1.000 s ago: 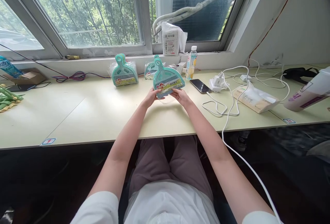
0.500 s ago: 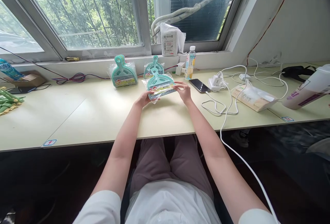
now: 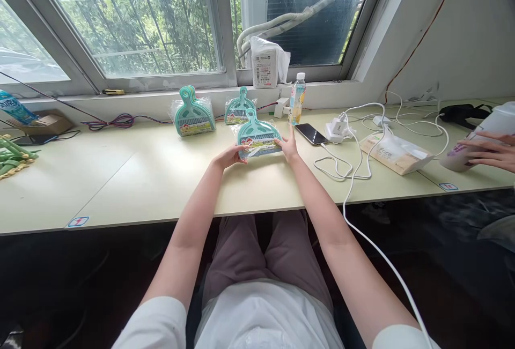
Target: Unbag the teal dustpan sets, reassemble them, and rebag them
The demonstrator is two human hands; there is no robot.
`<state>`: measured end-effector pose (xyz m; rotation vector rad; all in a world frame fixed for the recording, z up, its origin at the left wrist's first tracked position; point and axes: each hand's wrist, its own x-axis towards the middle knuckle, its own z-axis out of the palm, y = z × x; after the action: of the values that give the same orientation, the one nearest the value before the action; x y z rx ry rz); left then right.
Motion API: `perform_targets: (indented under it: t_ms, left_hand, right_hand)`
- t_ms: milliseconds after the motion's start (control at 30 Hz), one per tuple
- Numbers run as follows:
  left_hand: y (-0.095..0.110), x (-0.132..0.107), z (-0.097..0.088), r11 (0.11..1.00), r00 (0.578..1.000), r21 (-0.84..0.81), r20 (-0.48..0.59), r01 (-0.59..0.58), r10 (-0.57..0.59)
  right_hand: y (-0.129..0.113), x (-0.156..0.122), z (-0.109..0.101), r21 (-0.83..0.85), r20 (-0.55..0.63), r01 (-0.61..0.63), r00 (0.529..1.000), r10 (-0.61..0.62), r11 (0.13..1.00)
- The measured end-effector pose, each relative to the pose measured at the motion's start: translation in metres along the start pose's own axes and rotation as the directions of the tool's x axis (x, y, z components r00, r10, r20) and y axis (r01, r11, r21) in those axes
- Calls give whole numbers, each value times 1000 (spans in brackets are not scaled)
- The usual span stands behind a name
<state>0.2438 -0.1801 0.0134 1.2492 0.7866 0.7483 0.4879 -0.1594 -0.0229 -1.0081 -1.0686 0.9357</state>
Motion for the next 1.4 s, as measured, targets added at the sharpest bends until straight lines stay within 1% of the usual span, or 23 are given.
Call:
perform_targets:
  t_ms: [67,133,200,267,300,367,433,467,600,700,800,867,900,967,1033,1067,1100,1167,1200,1267,1300,1333,1400]
  left_hand:
    - [2,-4,1,998,999,44,29,-44,43]
    - [4,-9,6,987,989,93,77,-133,126]
    - [5,-12,15,962,971,156,123,-223,205]
    - [3,-9,26,930,959,238,102,-281,264]
    - [0,-6,31,913,954,281,55,-297,294]
    - [-5,3,37,887,930,348,-92,-305,355]
    - [-10,12,36,883,895,374,-227,-283,383]
    - [-11,16,34,887,884,379,-274,-264,380]
    - [-9,20,20,890,854,417,-379,-187,357]
    - [-7,18,8,889,809,443,-475,-118,345]
    - [-7,16,-5,863,734,502,-567,-53,375]
    - [-9,13,-15,811,678,584,-609,33,411]
    - [-9,11,-21,776,661,624,-621,91,422]
    - [-10,7,-33,699,657,690,-617,187,433]
    - [-9,1,-48,621,670,749,-585,229,458]
    - [-8,-3,-57,580,663,778,-568,240,487]
    - [-7,-7,-66,539,646,803,-556,254,524]
    - [-4,-17,-87,475,591,825,-556,306,584]
    - [-2,-22,-98,465,569,817,-573,340,590]
    - [1,-35,-123,482,550,778,-627,404,551]
    - [3,-41,-135,494,541,752,-658,435,524]
    - [4,-46,-148,498,526,733,-680,464,510]
    - [6,-55,-173,490,483,706,-708,511,516]
  right_hand:
    - [4,4,-1,18,-57,-77,995,78,997]
    - [7,8,-1,39,-139,-87,986,91,995]
    - [7,11,-3,78,-217,-49,974,65,996]
    - [7,13,-5,106,-281,3,959,27,994]
    - [6,14,-6,115,-299,21,954,14,993]
    - [4,13,-7,137,-319,35,948,11,990]
    - [1,10,-6,163,-320,23,947,31,986]
    - [0,9,-5,172,-309,14,950,40,985]
    - [-7,0,2,156,-201,-19,978,51,988]
    - [-10,-7,8,134,-67,-15,997,24,991]
    - [-9,-13,15,103,83,-9,997,1,995]
    - [-6,-15,21,38,137,6,991,-12,999]
    - [-4,-15,24,-8,147,19,989,-18,1000]
    - [-1,-13,33,-110,145,41,989,-25,993]
    - [1,-10,46,-209,139,73,989,-44,975]
    - [1,-8,54,-265,140,96,988,-61,959]
    - [1,-7,65,-332,142,125,987,-81,935]
    - [0,-5,90,-489,154,188,980,-128,852]
    - [0,-4,105,-568,165,215,975,-146,795]
    - [0,-4,138,-677,200,259,965,-166,688]
    - [2,-3,154,-705,217,275,961,-169,654]
    - [4,-2,171,-719,230,285,958,-169,634]
    - [11,2,202,-718,242,285,958,-155,635]
